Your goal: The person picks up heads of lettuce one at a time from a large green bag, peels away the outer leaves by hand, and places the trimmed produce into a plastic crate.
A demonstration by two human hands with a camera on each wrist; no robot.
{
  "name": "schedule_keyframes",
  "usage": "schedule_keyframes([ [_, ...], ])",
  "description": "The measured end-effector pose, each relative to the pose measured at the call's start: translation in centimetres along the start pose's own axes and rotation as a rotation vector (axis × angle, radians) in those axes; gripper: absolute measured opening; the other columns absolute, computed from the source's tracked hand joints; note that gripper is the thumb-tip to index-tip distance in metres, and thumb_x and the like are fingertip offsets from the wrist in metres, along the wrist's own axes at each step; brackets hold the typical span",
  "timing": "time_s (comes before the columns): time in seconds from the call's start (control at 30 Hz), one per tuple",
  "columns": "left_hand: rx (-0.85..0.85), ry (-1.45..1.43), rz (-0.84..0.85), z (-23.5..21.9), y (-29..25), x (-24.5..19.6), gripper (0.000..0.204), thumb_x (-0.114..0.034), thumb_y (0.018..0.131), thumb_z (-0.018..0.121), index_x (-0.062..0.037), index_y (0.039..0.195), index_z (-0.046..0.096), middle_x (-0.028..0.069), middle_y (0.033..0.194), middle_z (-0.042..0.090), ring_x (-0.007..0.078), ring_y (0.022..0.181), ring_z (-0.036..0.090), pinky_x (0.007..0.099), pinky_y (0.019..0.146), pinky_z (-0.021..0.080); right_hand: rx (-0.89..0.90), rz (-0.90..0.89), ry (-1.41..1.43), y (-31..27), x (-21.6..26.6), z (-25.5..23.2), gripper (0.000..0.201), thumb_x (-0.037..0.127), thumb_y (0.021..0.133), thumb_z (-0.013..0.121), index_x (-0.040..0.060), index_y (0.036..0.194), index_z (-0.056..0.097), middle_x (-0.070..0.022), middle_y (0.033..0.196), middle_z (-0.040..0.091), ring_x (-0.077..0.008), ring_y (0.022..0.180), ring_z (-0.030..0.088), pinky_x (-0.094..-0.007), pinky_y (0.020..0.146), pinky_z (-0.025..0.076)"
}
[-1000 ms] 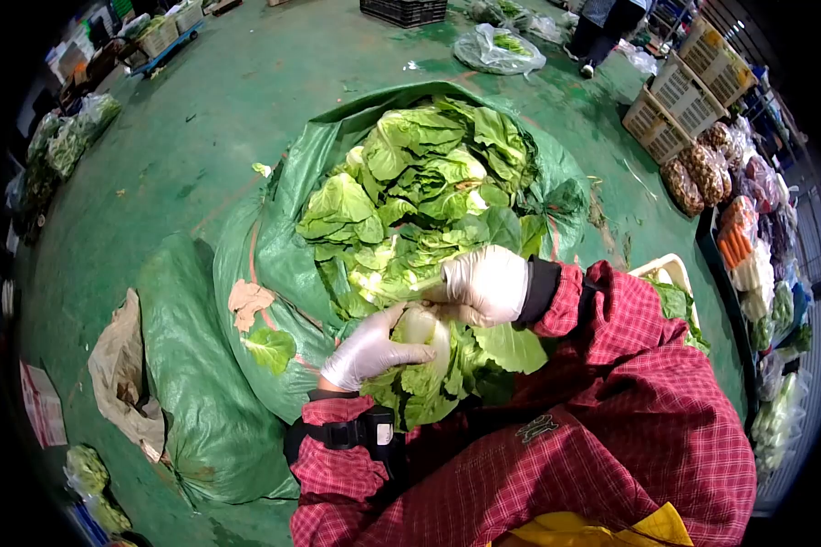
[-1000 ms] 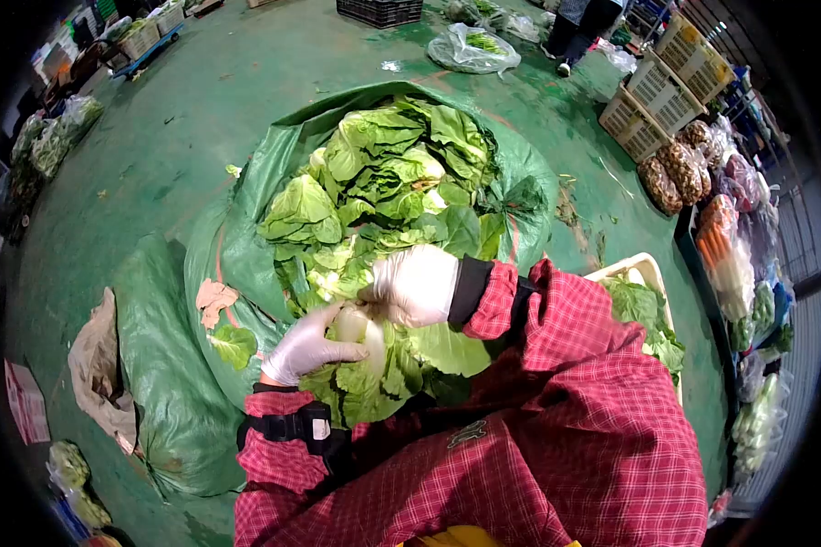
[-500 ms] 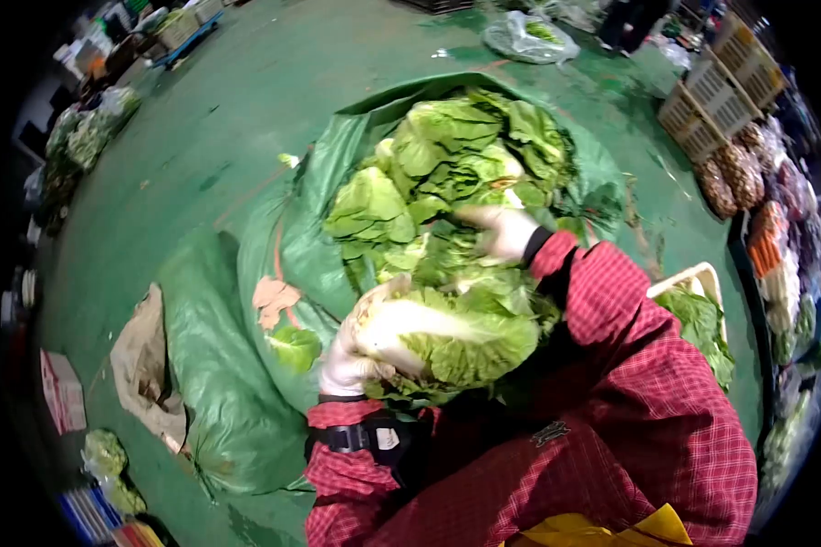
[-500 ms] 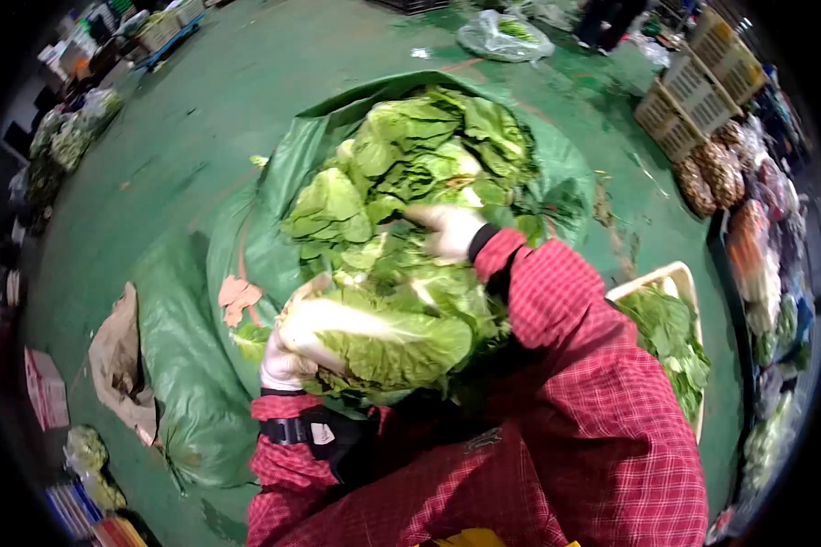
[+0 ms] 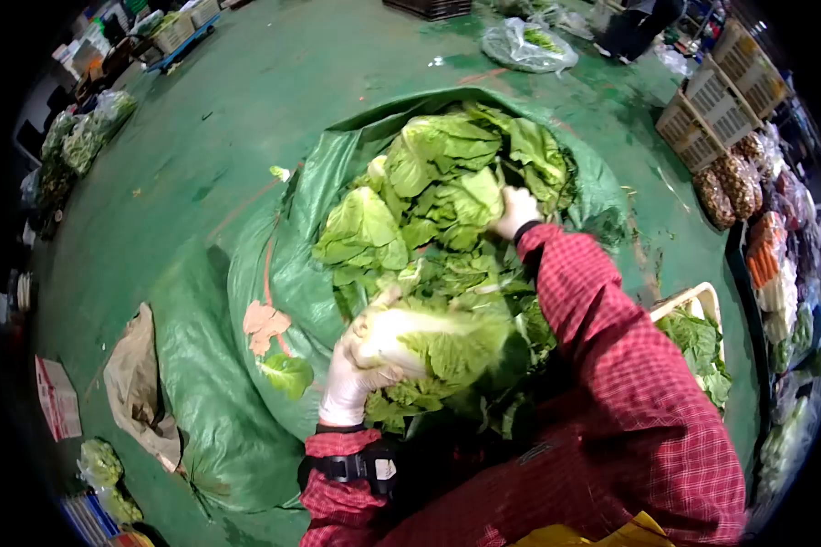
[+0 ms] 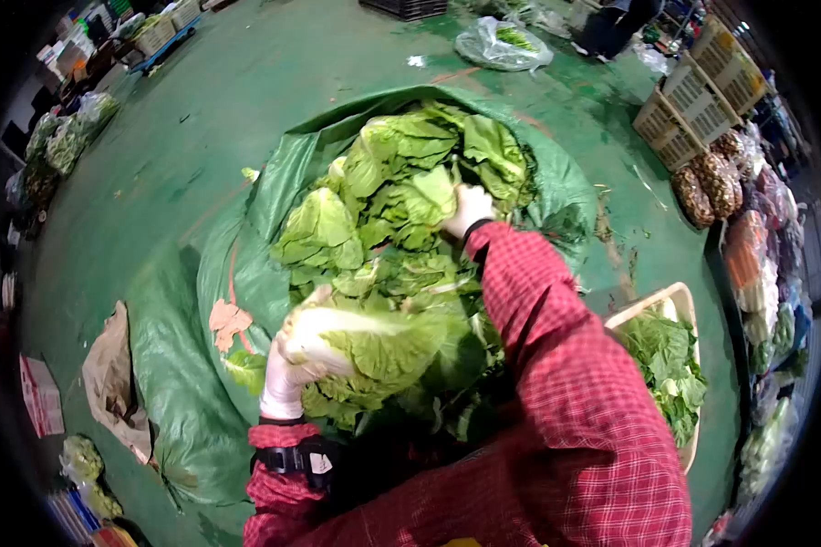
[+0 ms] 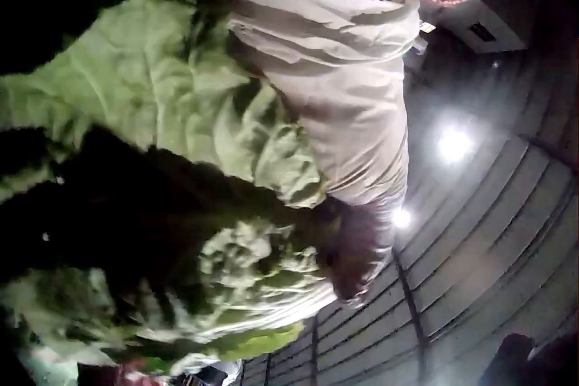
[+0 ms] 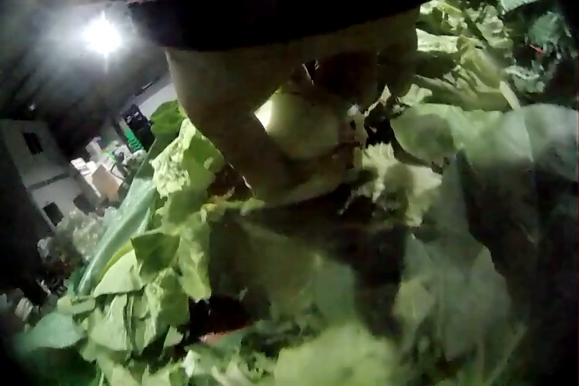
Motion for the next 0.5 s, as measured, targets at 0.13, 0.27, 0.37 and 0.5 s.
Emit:
schedule_keyframes([
  [0.13, 0.066, 0.254, -0.07, 1.9, 0.1, 1.2, 0.095, -0.02, 0.056, 0.096, -0.0034, 0.138, 0.051, 0.0055, 0.137, 0.057, 0.0174, 0.124, 0.054, 0.0333, 0.107, 0.041, -0.023, -0.062, 0.544, -0.8, -1.9, 3.9, 0.092, 0.028, 0.062, 0.089, 0.0066, 0.14, 0.044, -0.0211, 0.128, 0.06, -0.0348, 0.12, 0.058, -0.0379, 0.102, 0.047],
  [0.27, 0.127, 0.644, -0.001, 2.4, -0.4, 1.8, 0.084, -0.022, 0.06, 0.093, -0.0085, 0.134, 0.055, 0.0101, 0.131, 0.06, 0.0238, 0.119, 0.057, 0.036, 0.104, 0.042, -0.081, -0.045, 0.688, -1.0, -1.4, 3.6, 0.087, 0.022, 0.063, 0.09, 0.0032, 0.137, 0.048, -0.0176, 0.122, 0.064, -0.0298, 0.112, 0.062, -0.0355, 0.1, 0.047],
  [0.37, 0.099, 0.995, 0.164, 4.1, -0.7, -0.3, 0.075, -0.028, 0.058, 0.09, -0.0122, 0.126, 0.063, 0.0167, 0.131, 0.055, 0.0346, 0.123, 0.051, 0.0445, 0.105, 0.039, -0.129, -0.126, 0.637, -4.1, 1.1, -3.2, 0.073, 0.021, 0.065, 0.082, 0.0097, 0.133, 0.057, -0.0206, 0.12, 0.057, -0.0352, 0.11, 0.059, -0.0377, 0.098, 0.048],
  [0.5, 0.031, 1.336, 0.428, 6.3, -1.7, -2.0, 0.075, -0.037, 0.052, 0.088, -0.0197, 0.122, 0.069, 0.0265, 0.151, 0.032, 0.0495, 0.14, 0.026, 0.0623, 0.111, 0.021, 0.014, -0.679, 0.259, -11.5, 8.1, -13.6, 0.068, 0.016, 0.064, 0.077, 0.0142, 0.13, 0.062, -0.0187, 0.102, 0.053, -0.0352, 0.094, 0.056, -0.0385, 0.086, 0.048],
])
Point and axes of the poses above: each hand's wrist, its own y-axis towards the middle knuckle, its own z-axis out of the palm, x = y × z, the point moved 8 cm from there along y, towards the middle knuckle
